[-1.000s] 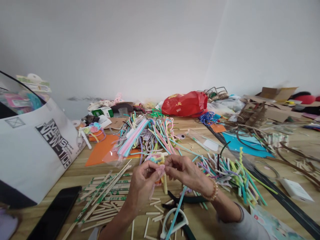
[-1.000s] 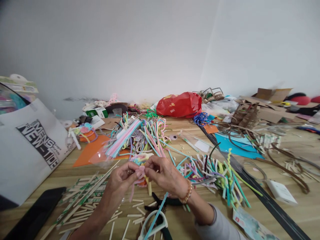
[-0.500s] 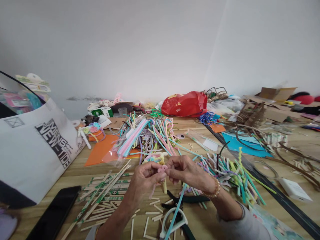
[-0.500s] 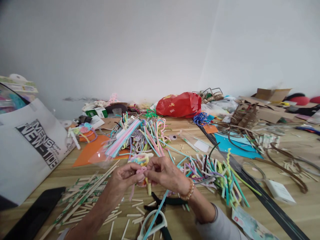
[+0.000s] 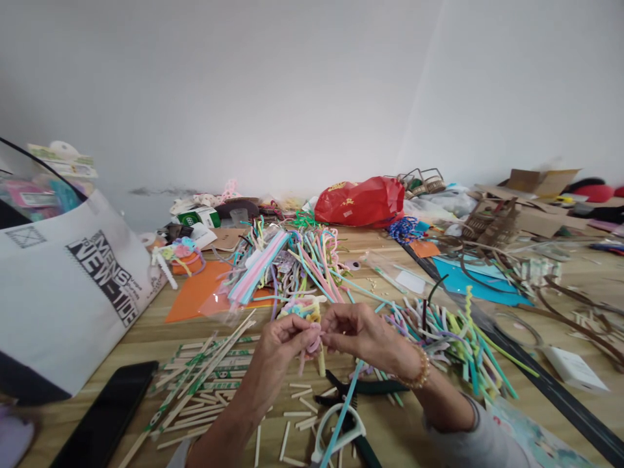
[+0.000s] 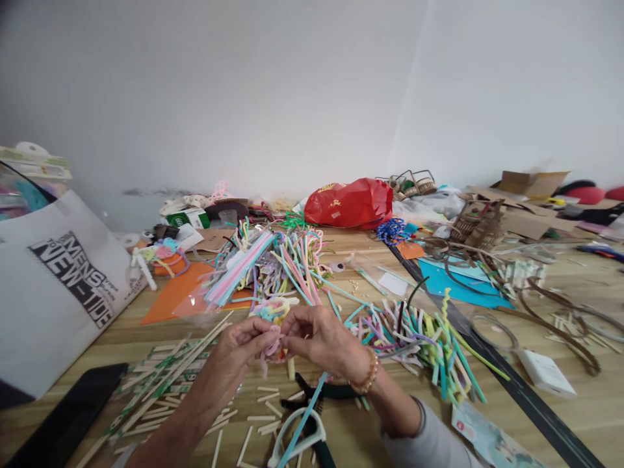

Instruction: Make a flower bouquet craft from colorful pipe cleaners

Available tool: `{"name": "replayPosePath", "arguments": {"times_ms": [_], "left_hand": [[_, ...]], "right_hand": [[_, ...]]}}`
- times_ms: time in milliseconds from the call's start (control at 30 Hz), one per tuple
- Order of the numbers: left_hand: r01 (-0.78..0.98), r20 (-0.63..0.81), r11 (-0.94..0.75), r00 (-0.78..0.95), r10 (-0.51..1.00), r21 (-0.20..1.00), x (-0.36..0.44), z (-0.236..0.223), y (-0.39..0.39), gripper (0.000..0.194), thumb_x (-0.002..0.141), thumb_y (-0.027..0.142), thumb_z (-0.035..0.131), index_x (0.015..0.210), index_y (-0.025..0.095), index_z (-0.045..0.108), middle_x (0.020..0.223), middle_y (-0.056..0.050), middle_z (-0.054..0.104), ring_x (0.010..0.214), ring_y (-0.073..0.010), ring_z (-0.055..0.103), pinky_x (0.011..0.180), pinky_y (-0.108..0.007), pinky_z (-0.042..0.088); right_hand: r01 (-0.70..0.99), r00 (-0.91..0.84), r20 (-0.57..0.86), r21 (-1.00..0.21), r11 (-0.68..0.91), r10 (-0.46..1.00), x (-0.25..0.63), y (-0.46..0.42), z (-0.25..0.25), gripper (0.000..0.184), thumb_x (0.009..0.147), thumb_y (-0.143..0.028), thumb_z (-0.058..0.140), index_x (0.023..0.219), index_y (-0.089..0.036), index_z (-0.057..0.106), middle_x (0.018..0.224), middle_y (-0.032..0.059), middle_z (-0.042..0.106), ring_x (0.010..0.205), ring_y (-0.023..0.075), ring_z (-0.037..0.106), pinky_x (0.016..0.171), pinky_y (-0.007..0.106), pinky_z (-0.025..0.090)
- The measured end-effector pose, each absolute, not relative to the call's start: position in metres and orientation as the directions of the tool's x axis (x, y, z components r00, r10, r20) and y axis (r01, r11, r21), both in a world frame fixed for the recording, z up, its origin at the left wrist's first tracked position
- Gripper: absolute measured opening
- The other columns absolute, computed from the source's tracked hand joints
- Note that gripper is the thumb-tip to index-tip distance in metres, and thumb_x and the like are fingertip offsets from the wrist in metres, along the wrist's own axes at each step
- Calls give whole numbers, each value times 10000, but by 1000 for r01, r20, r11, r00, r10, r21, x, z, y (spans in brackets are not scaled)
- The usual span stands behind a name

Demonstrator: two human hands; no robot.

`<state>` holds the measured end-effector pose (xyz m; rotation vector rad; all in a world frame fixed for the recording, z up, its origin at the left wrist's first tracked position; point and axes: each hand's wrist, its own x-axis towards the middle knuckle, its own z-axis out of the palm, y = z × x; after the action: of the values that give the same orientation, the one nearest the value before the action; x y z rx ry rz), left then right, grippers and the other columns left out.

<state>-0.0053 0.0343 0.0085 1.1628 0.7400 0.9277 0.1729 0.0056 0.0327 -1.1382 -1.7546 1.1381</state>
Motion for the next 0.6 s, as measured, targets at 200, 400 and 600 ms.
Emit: {"name": "replayPosePath", "arguments": {"times_ms": [200, 400, 600], "left_hand": [[-159, 0, 82, 457, 889, 984, -5, 5, 36, 233, 730, 315, 738, 637, 134, 626, 561, 12, 584, 529, -95, 507, 469, -182, 399], [-156, 20, 61, 468, 883, 986, -6, 5, 37, 226, 731, 305, 734, 640, 136, 615, 562, 13, 591, 529, -93, 507, 515, -197, 432], [-120, 55, -5, 413, 909, 993, -3, 3, 34, 202, 756, 312, 699, 678, 150, 607, 599, 3, 604, 532, -123, 537, 451, -210, 423]], "right_hand": [[375, -304, 171, -883, 283, 937, 171, 4, 32, 66, 811, -113, 565, 778, -138, 616, 681, -23, 578, 617, 89, 476, 560, 195, 356], [395, -305, 163, -875, 280, 938, 172, 5, 31, 86, 792, -91, 542, 773, -147, 604, 672, -33, 560, 608, 88, 461, 548, 197, 336], [400, -281, 159, -877, 266, 946, 171, 6, 30, 69, 826, -136, 537, 792, -154, 594, 683, -24, 577, 632, 103, 493, 573, 205, 359]]}}
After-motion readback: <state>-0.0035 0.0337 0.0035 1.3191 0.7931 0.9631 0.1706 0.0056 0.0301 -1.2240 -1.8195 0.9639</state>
